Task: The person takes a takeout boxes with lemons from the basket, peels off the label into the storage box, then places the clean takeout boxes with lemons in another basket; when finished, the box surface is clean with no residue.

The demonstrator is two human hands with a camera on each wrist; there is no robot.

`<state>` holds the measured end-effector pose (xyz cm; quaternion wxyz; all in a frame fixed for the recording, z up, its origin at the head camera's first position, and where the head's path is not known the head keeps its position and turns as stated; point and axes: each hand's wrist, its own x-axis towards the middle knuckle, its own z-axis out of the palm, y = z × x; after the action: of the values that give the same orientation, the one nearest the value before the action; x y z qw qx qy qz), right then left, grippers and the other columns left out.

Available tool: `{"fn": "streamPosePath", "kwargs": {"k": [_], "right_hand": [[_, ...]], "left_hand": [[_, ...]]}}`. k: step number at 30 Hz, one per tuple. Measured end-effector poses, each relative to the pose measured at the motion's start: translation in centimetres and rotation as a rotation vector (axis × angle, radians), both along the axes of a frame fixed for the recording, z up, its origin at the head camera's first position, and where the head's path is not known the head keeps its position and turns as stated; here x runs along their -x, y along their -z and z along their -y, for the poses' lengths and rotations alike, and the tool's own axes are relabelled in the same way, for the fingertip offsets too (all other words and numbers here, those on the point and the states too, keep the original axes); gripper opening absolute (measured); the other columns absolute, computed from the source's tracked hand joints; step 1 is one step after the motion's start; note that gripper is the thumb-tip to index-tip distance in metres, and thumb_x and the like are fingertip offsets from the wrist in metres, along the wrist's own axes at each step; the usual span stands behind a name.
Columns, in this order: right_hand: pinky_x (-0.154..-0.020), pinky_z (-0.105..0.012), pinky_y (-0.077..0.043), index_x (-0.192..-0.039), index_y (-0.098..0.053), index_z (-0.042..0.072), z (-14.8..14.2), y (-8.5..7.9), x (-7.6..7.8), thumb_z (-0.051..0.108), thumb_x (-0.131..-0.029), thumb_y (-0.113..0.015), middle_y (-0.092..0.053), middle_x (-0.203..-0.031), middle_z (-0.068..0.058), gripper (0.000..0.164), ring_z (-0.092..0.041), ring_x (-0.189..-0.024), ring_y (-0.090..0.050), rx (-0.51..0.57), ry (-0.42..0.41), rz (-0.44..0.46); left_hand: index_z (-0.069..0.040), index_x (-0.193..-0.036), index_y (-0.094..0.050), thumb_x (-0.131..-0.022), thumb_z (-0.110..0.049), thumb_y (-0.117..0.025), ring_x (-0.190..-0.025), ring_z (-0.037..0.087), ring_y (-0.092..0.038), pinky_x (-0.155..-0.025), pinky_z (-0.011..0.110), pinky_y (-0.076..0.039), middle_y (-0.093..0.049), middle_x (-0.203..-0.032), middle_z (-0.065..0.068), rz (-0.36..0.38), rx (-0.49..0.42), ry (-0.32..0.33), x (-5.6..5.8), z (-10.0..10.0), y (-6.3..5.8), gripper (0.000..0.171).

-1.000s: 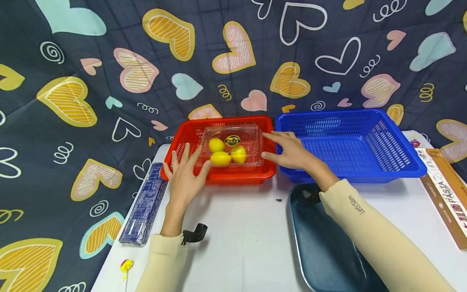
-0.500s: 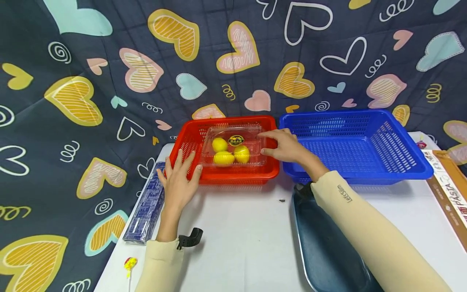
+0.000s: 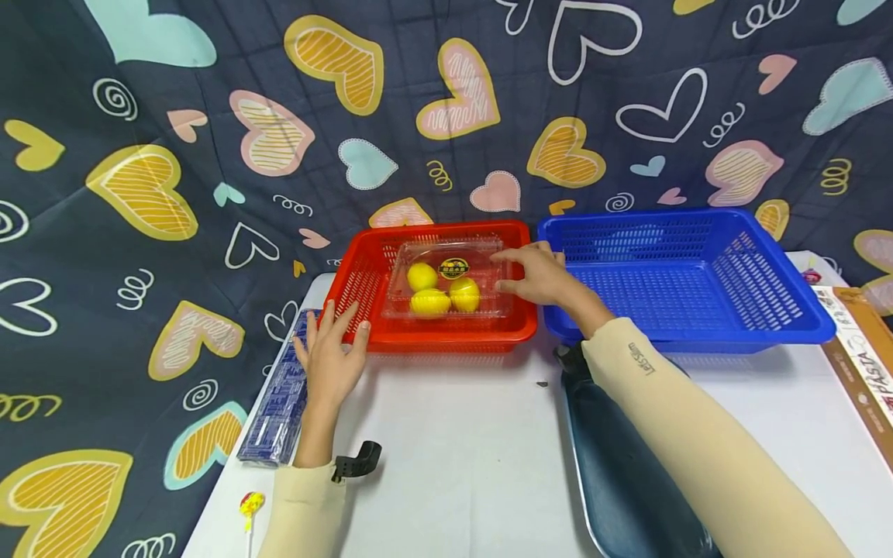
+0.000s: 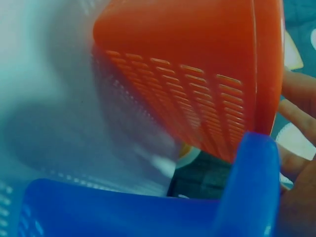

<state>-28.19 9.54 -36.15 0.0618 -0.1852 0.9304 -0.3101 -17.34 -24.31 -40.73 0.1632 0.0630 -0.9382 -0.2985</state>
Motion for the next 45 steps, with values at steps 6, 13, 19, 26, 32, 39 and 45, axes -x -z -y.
{"fn": "streamPosePath", "kwargs": {"k": [6,13,19,26,32,39,45], "right_hand": [[-0.115,-0.074,-0.005,-0.146,-0.056,0.018,0.3,0.0,0.3,0.029,-0.095,-0.071,-0.056,-0.148,-0.017,0.055,-0.042,-0.146,-0.021,-0.042,0.013,0.034],[-0.114,-0.072,-0.004,-0.145,-0.058,0.018,0.6,0.0,0.5,0.027,-0.094,-0.072,-0.058,-0.143,-0.016,0.054,-0.041,-0.145,-0.019,-0.057,0.026,0.053],[-0.115,-0.071,-0.004,-0.143,-0.060,0.018,0.8,-0.2,0.6,0.027,-0.093,-0.073,-0.059,-0.141,-0.016,0.053,-0.040,-0.146,-0.019,-0.063,0.022,0.052],[-0.110,-0.064,-0.014,-0.144,-0.059,0.017,0.9,-0.5,0.7,0.026,-0.092,-0.074,-0.060,-0.142,-0.017,0.054,-0.042,-0.145,-0.021,-0.080,-0.013,0.043],[-0.113,-0.064,-0.013,-0.145,-0.058,0.017,1.4,-0.7,1.0,0.025,-0.092,-0.074,-0.060,-0.142,-0.016,0.056,-0.042,-0.144,-0.023,-0.091,-0.041,0.060],[-0.114,-0.064,-0.014,-0.146,-0.057,0.017,2.2,-1.2,1.4,0.022,-0.093,-0.072,-0.062,-0.139,-0.014,0.055,-0.039,-0.136,-0.031,-0.090,-0.066,0.090],[-0.113,-0.061,-0.019,-0.146,-0.057,0.018,3.2,-1.7,1.6,0.022,-0.093,-0.072,-0.063,-0.136,-0.014,0.055,-0.037,-0.132,-0.036,-0.087,-0.083,0.111]], "left_hand": [[-0.018,-0.146,-0.057,-0.104,-0.035,-0.053,-0.159,0.042,-0.006,-0.122,0.071,0.000,-0.028,-0.169,0.012,-0.013,-0.038,-0.029,-0.1,0.5,0.5,0.045],[-0.017,-0.140,-0.063,-0.103,-0.036,-0.056,-0.159,0.043,-0.010,-0.121,0.072,-0.002,-0.030,-0.168,0.009,-0.035,-0.067,-0.026,-0.1,0.7,0.8,0.043],[-0.015,-0.136,-0.067,-0.101,-0.036,-0.059,-0.157,0.047,-0.015,-0.120,0.074,-0.005,-0.031,-0.168,0.009,-0.073,-0.088,-0.040,-0.2,0.8,1.2,0.041],[-0.014,-0.135,-0.068,-0.099,-0.036,-0.061,-0.154,0.051,-0.019,-0.120,0.074,-0.007,-0.033,-0.167,0.010,-0.097,-0.091,-0.045,-0.1,0.7,1.6,0.042],[-0.014,-0.134,-0.068,-0.100,-0.036,-0.061,-0.154,0.051,-0.020,-0.120,0.074,-0.007,-0.033,-0.166,0.010,-0.098,-0.093,-0.047,-0.2,0.6,1.5,0.041],[-0.015,-0.133,-0.069,-0.101,-0.036,-0.060,-0.154,0.049,-0.021,-0.119,0.075,-0.006,-0.032,-0.167,0.008,-0.094,-0.101,-0.040,-0.3,0.7,1.5,0.040],[-0.015,-0.134,-0.068,-0.100,-0.036,-0.061,-0.154,0.048,-0.021,-0.120,0.075,-0.006,-0.032,-0.167,0.008,-0.082,-0.098,-0.041,-0.2,0.7,1.5,0.041]]}}
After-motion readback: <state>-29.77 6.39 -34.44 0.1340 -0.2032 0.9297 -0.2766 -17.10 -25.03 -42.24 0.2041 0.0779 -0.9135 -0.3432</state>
